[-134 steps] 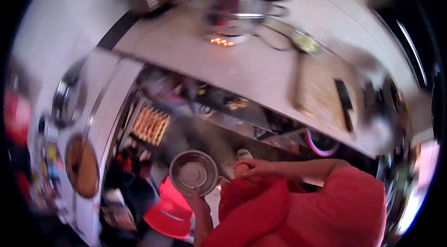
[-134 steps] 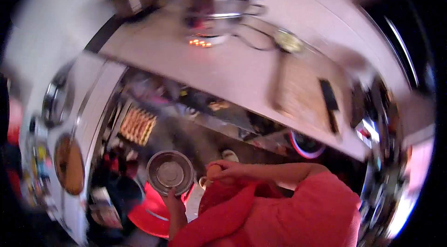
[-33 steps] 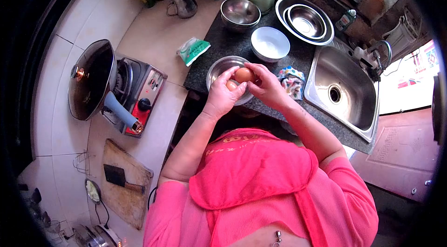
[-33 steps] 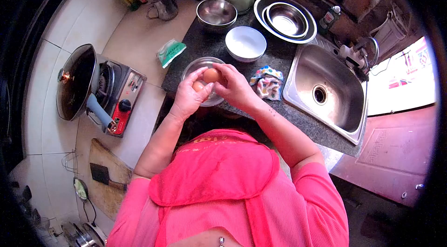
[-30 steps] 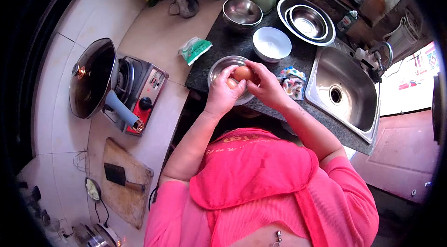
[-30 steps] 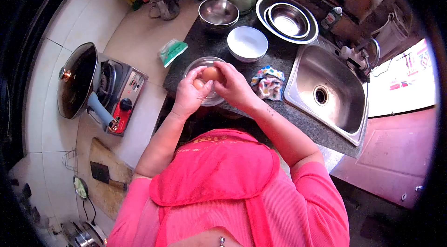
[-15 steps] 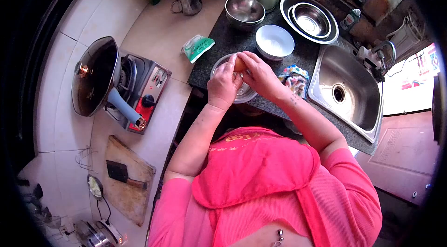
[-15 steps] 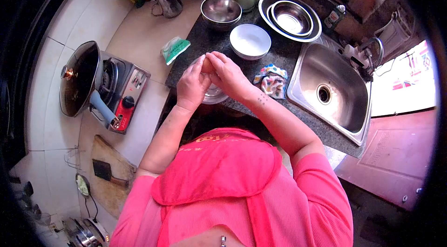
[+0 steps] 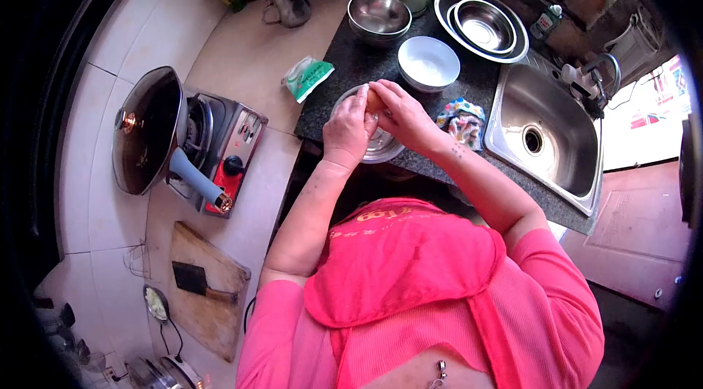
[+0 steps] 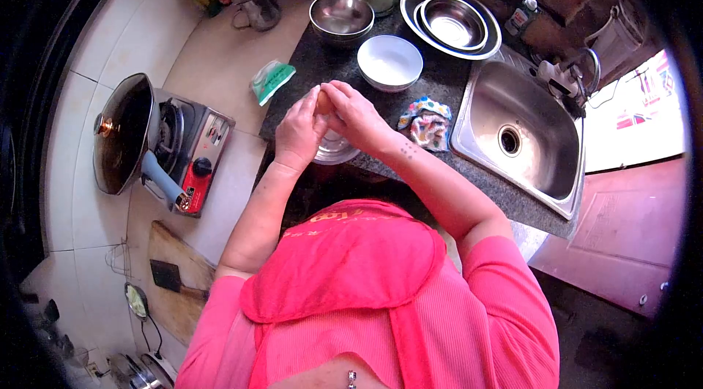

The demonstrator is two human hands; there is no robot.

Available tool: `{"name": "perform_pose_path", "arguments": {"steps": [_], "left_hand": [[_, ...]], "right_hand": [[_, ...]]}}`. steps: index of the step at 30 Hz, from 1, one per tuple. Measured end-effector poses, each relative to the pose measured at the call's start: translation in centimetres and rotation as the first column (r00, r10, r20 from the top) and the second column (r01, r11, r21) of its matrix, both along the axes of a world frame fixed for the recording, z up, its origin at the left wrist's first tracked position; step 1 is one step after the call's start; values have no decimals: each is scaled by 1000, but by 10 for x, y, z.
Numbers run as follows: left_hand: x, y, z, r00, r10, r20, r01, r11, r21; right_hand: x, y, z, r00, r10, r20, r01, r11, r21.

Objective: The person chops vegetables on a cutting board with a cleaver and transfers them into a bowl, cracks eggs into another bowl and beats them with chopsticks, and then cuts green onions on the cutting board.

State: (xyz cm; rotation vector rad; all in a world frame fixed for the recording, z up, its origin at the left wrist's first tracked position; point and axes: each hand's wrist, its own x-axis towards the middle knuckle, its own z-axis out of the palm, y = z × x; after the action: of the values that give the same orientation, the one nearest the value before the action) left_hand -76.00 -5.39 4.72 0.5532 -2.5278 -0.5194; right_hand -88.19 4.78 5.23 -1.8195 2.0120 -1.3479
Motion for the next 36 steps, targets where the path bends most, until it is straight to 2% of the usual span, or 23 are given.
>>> {"name": "perform_pose_path", "arguments": {"steps": [2, 5, 12, 13, 16, 17, 18, 19, 20, 21, 22, 23, 24, 25, 26, 27, 28, 30, 31, 32, 33, 34, 36], "left_hand": [[1, -4, 2, 1000, -19, 21, 18, 1000, 8], [5, -13, 4, 996, -54, 72, 58, 997, -55], [20, -34, 19, 977, -94, 193, 128, 976, -176], [22, -38, 23, 981, -82, 176, 115, 976, -184], [31, -43, 45, 993, -121, 15, 121, 993, 5], [33, -46, 47, 988, -121, -91, 123, 992, 17], [36, -48, 48, 971, -151, -187, 208, 917, 340], [38, -49, 49, 948, -146, -283, 296, 731, 615], [40, -50, 49, 923, -110, -369, 376, 456, 807], [36, -51, 42, 921, -146, -361, 388, 426, 817], [32, -55, 21, 970, -206, -127, 209, 452, 867], [34, -54, 4, 973, -223, 55, 164, 842, 514], [35, -53, -6, 965, -153, 214, 158, 987, -3], [37, -49, -9, 982, -167, 86, 147, 969, 200], [39, -42, -14, 990, -143, 9, 135, 955, 264], [35, -42, -16, 977, -182, -111, 211, 892, 400], [40, -34, -14, 955, -200, -217, 287, 799, 529], [43, -13, -4, 956, -171, -237, 286, 375, 882], [44, -1, -5, 936, -184, -300, 347, 344, 873], [43, 10, -8, 910, -240, -339, 412, 411, 813], [43, 20, -10, 880, -292, -375, 473, 472, 744], [43, 32, -17, 869, -340, -360, 488, 460, 742], [48, 57, -28, 840, -442, -313, 511, 455, 729]], "right_hand": [[0, -1, 3, 1000, 3, -17, -2, 1000, 5], [-7, -1, 6, 979, -13, -204, 17, 1000, 21], [-20, 2, 30, 852, 129, -508, -35, 981, 191], [-20, 4, 34, 885, 105, -454, -18, 981, 192], [-17, 8, 55, 949, -9, -314, 31, 998, 63], [-15, 9, 62, 985, -30, -171, 23, 999, -44], [-6, 12, 71, 996, -89, -9, 88, 992, -91], [-2, 14, 76, 988, -111, 110, 126, 983, -133], [1, 15, 79, 966, -128, 226, 169, 971, -172], [4, 13, 62, 718, 53, 694, 98, 979, -177], [1, 14, 31, 897, -60, 438, 92, 995, -51], [-4, 16, -6, 983, -132, 129, 123, 989, 80], [-4, 19, -27, 968, -158, -195, 195, 962, 190], [7, 23, -31, 934, -319, 163, 288, 939, 187], [13, 26, -36, 766, -415, 491, 359, 910, 208], [16, 28, -41, 608, -220, 763, 365, 931, -22], [27, 38, -14, 494, -184, 850, 336, 942, 8], [48, 49, 0, 253, -102, 962, 373, 928, 0], [58, 57, -1, 141, -40, 989, 323, 946, -8], [68, 66, -4, 33, -31, 999, 328, 944, 18], [76, 75, -15, -8, 68, 998, 305, 950, -62], [85, 83, -19, -55, 165, 985, 283, 948, -143], [107, 108, -17, -106, 154, 982, 322, 940, -112]]}}
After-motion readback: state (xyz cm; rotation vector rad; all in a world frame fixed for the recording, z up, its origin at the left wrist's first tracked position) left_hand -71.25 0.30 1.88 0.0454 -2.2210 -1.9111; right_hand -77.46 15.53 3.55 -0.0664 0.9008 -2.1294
